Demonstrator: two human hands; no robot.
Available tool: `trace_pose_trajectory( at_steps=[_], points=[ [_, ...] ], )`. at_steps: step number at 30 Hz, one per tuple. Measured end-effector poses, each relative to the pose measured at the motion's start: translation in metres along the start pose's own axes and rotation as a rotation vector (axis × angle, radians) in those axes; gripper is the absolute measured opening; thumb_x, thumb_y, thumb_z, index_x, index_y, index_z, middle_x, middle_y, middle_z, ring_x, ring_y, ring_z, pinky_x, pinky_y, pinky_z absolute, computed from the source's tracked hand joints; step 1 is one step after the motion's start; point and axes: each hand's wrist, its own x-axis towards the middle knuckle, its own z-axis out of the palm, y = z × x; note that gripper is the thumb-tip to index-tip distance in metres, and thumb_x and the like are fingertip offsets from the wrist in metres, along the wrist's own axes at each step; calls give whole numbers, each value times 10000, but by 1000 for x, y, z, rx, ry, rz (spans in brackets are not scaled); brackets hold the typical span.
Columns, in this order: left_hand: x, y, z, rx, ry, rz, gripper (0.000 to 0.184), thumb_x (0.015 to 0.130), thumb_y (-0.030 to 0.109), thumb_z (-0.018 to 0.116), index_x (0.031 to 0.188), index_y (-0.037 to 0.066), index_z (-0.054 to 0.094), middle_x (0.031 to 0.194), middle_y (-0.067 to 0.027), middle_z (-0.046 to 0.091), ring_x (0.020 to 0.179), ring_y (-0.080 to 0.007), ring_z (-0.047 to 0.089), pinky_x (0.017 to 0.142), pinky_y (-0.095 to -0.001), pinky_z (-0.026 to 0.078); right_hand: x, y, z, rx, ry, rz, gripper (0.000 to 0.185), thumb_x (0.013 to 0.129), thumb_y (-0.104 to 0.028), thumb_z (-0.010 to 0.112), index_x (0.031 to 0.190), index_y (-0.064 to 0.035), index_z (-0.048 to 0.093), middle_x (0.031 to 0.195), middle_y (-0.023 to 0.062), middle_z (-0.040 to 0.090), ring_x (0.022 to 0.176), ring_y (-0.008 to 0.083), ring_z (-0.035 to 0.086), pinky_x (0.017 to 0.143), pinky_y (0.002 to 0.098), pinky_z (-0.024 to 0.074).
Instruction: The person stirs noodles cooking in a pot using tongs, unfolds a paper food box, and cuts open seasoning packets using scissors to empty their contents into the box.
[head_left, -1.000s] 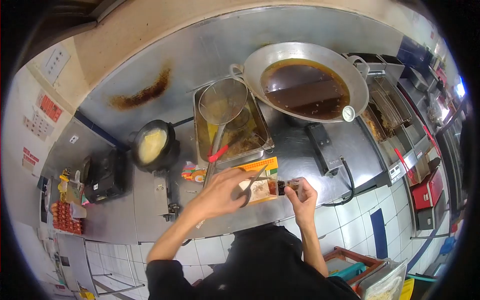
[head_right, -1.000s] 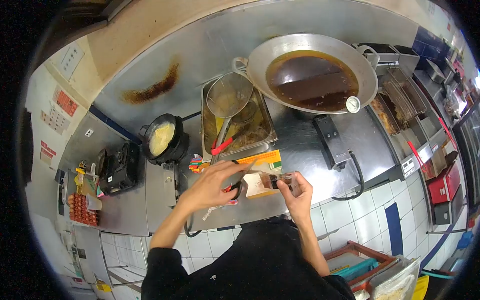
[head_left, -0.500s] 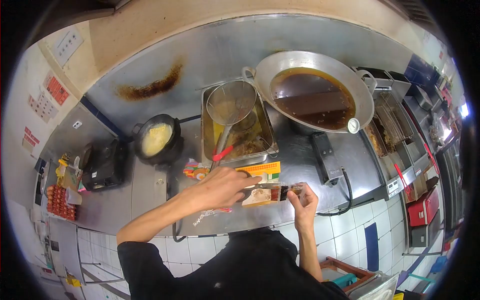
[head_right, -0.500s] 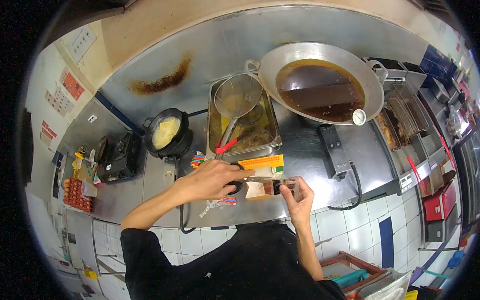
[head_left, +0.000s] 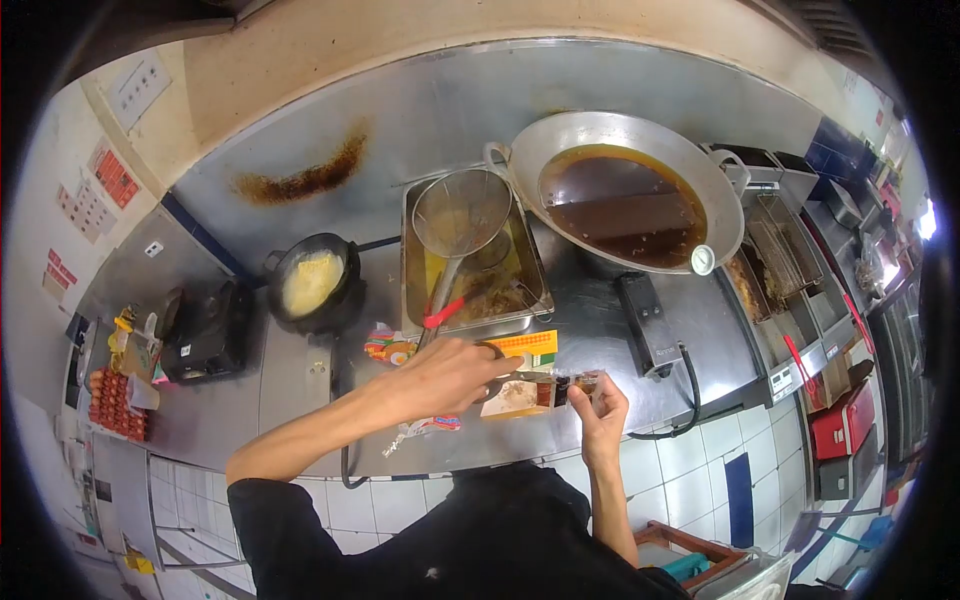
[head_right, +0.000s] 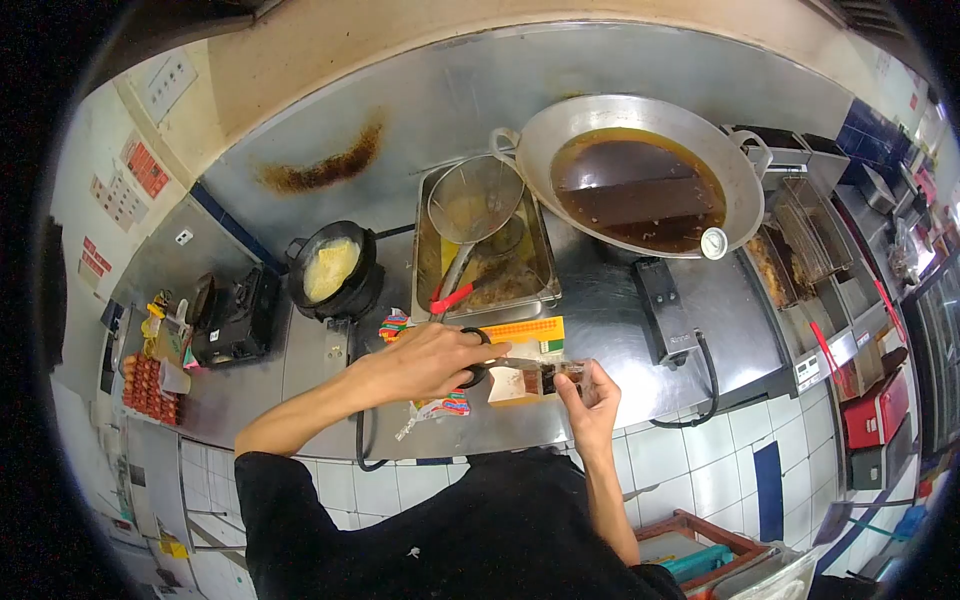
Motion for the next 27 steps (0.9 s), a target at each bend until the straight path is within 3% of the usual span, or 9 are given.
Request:
trace_pose_trajectory(
  at_steps=[2,9,11,18,20,27],
  points=[
    [1,-2,6,-7,241,116,566,733,20,670,1290,44,577,845,-161,650,770,-350,651,691,-454,528,0,1,1,-4,-11,7,154,872,-54,708,991,-3,625,915,-2,616,853,71,531,797,233,407],
    [3,4,-3,-38,37,17,529,738,9,645,1264,34,594,843,-156,641,810,-340,637,739,-449,518,1,7,-1,-2,-13,-21,158,872,-51,709,996,2,627,927,3,629,865,66,538,798,232,411],
    [6,-3,9,2,281,163,516,740,0,619,1255,41,603,843,-158,640,805,-347,628,738,-455,514,1,8,-2,-33,-31,-16,148,875,-47,704,990,0,624,922,3,635,858,66,543,792,229,415],
    [12,0,3,-57,98,88,508,734,0,608,1241,29,608,830,-174,635,792,-357,616,731,-460,509,1,4,2,-18,-31,-47,75,895,23,655,965,18,627,912,-1,634,851,51,544,774,205,424],
    [14,-1,9,-9,313,210,509,728,-14,612,1235,27,611,811,-186,644,759,-359,640,682,-451,518,1,8,3,-30,-28,-51,80,893,29,653,968,18,626,911,2,636,847,50,546,774,205,427],
    [16,11,-2,31,55,51,527,715,-35,618,1239,16,599,851,-179,635,823,-341,641,779,-439,509,2,9,1,-43,-30,-51,140,876,20,676,998,7,608,906,-2,613,838,66,547,755,212,428]
  ],
)
